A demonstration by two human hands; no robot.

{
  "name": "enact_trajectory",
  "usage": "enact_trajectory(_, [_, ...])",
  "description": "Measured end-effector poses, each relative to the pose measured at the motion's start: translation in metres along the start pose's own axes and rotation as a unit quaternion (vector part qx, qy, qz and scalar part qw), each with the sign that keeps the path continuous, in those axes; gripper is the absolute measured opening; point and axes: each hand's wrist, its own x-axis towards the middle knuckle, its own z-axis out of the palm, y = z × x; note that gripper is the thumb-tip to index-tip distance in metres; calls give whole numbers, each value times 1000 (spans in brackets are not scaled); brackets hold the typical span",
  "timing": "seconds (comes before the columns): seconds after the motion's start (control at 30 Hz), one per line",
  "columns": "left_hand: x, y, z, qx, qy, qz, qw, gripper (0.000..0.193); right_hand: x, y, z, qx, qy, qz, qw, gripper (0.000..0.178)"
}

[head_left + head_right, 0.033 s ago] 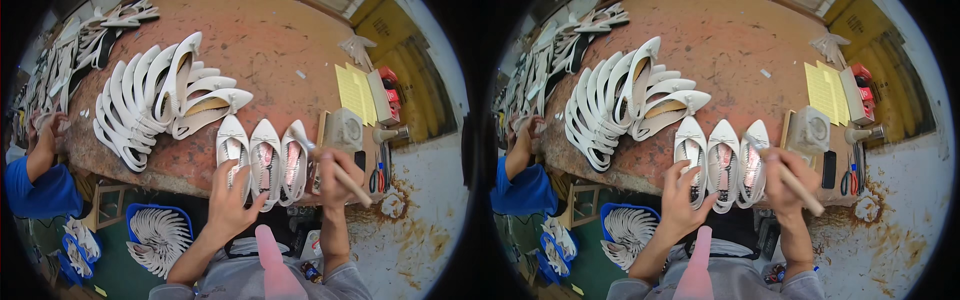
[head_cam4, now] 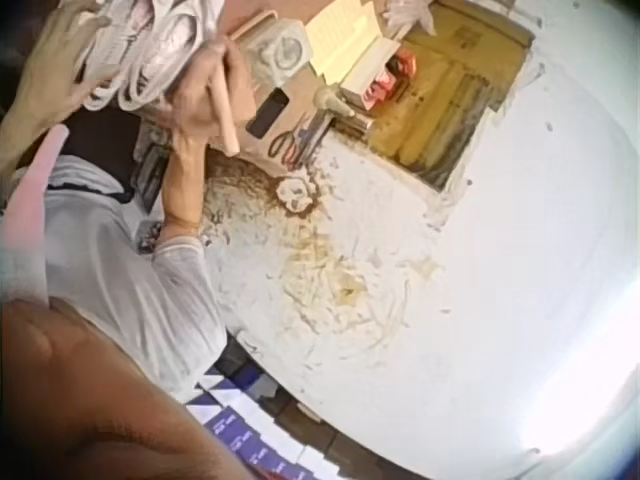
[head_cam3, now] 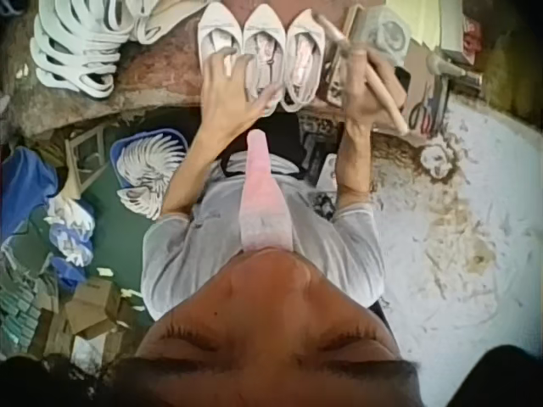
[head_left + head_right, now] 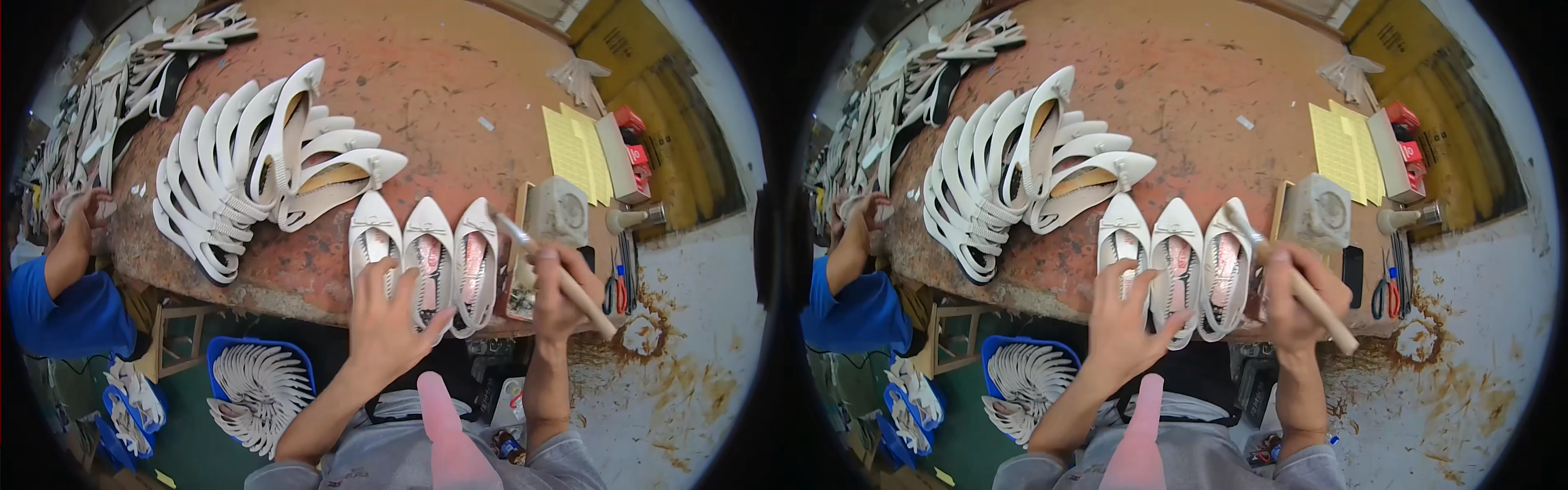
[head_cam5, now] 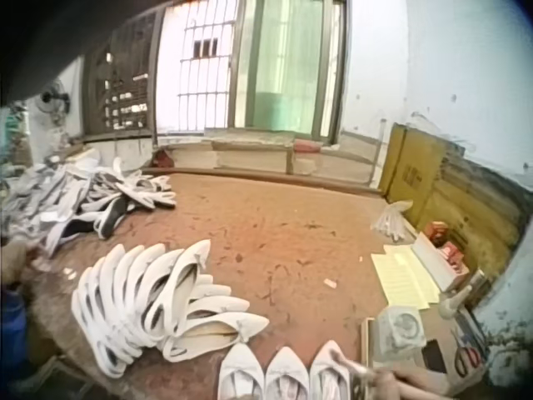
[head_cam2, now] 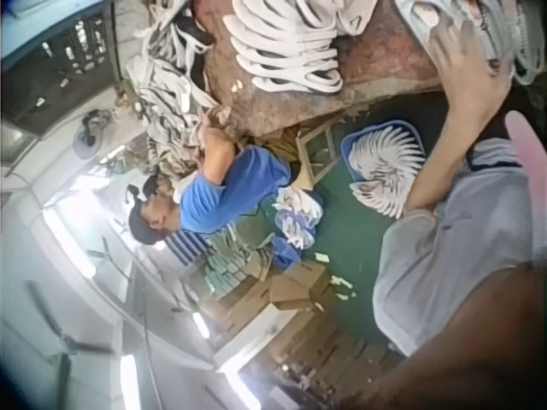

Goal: The person places shoes onto a workbench from a basket and applies glue inside each shoe using a brush.

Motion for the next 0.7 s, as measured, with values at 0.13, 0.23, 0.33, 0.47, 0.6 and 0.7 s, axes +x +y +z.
enact_trajectory(0.13, [32, 33, 46, 197, -109, -40, 974, 68, -3, 38, -55, 12, 90, -5, 996, 13])
enact_trajectory(0.23, [30, 22, 63, 232, -122, -15, 965, 48, -10, 60, -78, 15, 124, -18, 992, 13])
enact_trajectory(0.33, [24, 13, 77, 235, -119, 29, 964, 37, -15, 87, -94, 47, 167, 73, 982, 15])
enact_trajectory(0.47, [33, 25, 75, 130, -76, 65, 986, 30, -12, 117, -112, 48, 221, 45, 973, 18])
enact_trajectory(0.6, [89, 60, 72, 112, -40, 82, 990, 29, -10, 122, -134, 67, 265, 42, 961, 21])
enact_trajectory(0.7, [202, 76, 100, 105, -60, 67, 990, 32, -8, 126, -147, 63, 288, 23, 955, 22])
